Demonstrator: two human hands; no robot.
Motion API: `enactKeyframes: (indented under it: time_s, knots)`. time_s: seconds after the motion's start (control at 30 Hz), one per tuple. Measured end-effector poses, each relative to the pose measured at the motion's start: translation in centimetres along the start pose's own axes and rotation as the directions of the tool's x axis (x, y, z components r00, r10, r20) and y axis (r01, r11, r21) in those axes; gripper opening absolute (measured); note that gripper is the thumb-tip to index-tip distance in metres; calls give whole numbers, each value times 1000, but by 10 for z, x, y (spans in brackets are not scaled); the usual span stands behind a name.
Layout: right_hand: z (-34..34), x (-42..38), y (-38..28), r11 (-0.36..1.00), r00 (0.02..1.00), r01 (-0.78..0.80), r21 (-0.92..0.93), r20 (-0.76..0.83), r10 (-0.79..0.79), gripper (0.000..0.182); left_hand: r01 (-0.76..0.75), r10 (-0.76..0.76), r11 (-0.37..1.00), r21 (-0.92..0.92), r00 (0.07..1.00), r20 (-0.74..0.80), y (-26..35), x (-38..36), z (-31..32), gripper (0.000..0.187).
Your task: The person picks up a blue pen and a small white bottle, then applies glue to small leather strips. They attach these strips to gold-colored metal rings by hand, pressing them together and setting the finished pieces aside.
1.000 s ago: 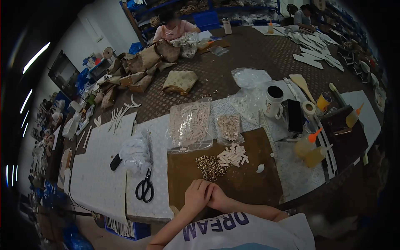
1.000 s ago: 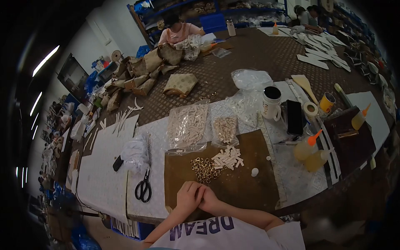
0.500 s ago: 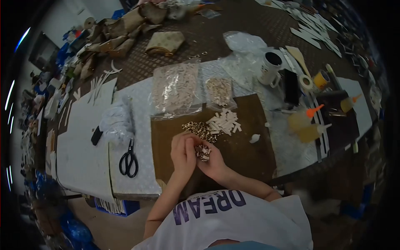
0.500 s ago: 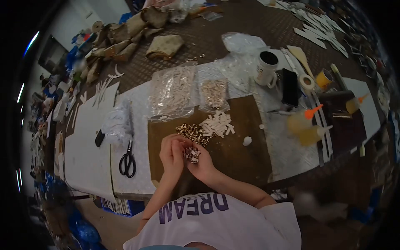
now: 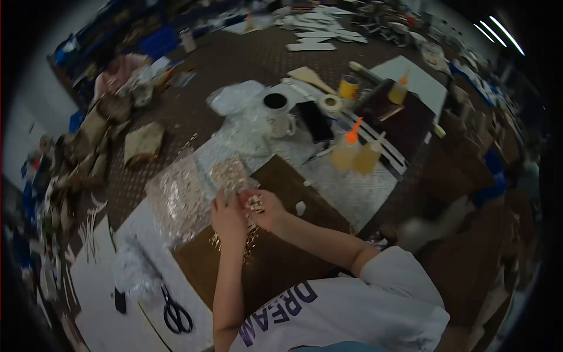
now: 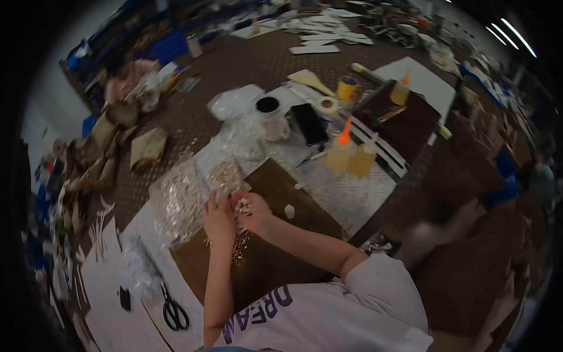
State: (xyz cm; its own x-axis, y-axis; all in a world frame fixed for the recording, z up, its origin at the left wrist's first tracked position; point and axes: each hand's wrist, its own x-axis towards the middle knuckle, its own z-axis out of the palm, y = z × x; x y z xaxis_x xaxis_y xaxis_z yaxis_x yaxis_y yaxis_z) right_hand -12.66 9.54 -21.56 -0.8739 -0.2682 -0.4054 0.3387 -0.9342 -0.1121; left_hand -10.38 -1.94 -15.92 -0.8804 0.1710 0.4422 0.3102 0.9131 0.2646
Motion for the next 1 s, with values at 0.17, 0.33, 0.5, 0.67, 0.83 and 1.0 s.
enactKeyframes:
  time_s: [0.17,0.33,0.5,0.67,0.83,1.0]
  knots:
    - [19,26,6,999,973,7,-42,-232,-16,15,79,-78,992,-94,997,16,-3,20,13,29]
    - [45,39,22,985,947,147,-93,-273,-167,16,71,-84,962,-262,996,-37,-20,34,25,31]
    - [83,47,18,956,836,103,-276,-496,-233,20,89,-89,941,-327,996,13,-26,56,15,34]
    - [77,111,20,811,860,100,-577,-359,-362,24,87,-110,885,-457,994,-23,-63,80,36,40]
    - [96,91,20,745,900,194,-638,-186,-394,25,178,-186,866,-467,982,29,-60,82,27,41]
    - [105,74,18,822,910,182,-540,-224,-349,13,142,-140,887,-438,989,38,-53,81,19,40]
